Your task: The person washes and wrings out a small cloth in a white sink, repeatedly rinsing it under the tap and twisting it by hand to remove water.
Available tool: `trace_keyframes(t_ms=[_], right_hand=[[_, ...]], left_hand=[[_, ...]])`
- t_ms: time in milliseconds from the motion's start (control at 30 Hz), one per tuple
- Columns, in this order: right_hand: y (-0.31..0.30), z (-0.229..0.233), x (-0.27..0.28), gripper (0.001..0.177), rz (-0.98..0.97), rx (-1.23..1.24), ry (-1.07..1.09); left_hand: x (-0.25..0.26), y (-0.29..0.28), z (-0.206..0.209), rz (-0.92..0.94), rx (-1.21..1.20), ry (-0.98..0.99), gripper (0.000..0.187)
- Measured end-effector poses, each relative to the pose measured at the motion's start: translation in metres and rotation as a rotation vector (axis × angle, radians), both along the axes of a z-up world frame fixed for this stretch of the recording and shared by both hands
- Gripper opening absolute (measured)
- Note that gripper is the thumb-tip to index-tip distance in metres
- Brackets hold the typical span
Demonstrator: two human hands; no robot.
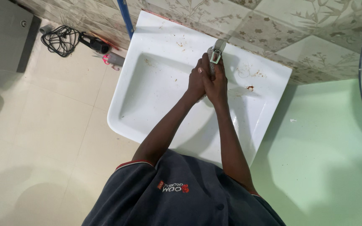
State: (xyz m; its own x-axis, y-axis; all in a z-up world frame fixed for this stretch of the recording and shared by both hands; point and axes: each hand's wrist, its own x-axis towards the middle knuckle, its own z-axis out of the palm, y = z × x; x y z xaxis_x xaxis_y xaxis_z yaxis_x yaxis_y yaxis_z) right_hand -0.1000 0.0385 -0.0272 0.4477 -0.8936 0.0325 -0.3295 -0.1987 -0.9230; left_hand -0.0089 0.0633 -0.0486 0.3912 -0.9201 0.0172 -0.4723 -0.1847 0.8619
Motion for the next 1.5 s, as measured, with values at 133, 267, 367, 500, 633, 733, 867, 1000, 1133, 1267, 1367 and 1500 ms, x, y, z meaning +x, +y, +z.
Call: trace_keyframes(t_ms=[133, 267, 367, 500, 633, 733, 867, 1000, 1133, 1267, 1367, 1500], right_hand=[[0.024, 0.000, -0.008, 0.075, 0.014, -0.035, 0.035], [0.037, 0.005, -0.009, 0.083, 0.004, -0.035, 0.126], [0.029, 0.009, -0.009, 0.082, -0.008, -0.032, 0.124], [0.010, 0.010, -0.006, 0.065, 0.030, -0.030, -0.066], [-0.005, 0.015, 0.003, 0.056, 0.001, -0.024, -0.016], [-0.007, 0.016, 0.004, 0.053, -0.039, 0.194, 0.052], [0.005, 0.003, 0.000, 0.067, 0.031, -0.047, -0.013], [0.030, -0.019, -0.012, 0.069, 0.046, -0.128, -0.150], [0.063, -0.024, -0.041, 0.061, 0.006, 0.347, -0.433], [0.070, -0.012, -0.073, 0.064, -0.109, 0.673, -0.472], [0.068, 0.008, -0.081, 0.059, -0.147, 0.750, -0.576], [0.047, 0.053, -0.079, 0.052, -0.120, 0.539, -0.636]], left_hand=[[-0.006, 0.026, -0.002, 0.019, -0.034, 0.039, 0.063], [-0.005, 0.042, -0.006, 0.013, -0.061, 0.034, 0.065], [-0.003, 0.032, -0.005, 0.003, -0.062, 0.013, 0.068], [0.001, 0.014, -0.007, 0.009, 0.026, -0.139, 0.061], [0.011, -0.005, -0.011, -0.008, 0.062, -0.135, 0.061], [0.010, -0.008, -0.012, -0.006, 0.058, -0.158, 0.059], [0.009, 0.009, -0.011, -0.002, 0.035, -0.060, 0.061], [0.003, 0.039, -0.023, -0.045, -0.005, 0.005, 0.068], [0.004, 0.080, -0.028, -0.184, -0.034, 0.075, 0.085], [0.012, 0.116, 0.004, -0.334, 0.086, 0.408, 0.089], [0.010, 0.128, 0.038, -0.284, 0.149, 0.601, 0.078], [0.012, 0.106, 0.087, -0.190, -0.044, 0.716, 0.068]])
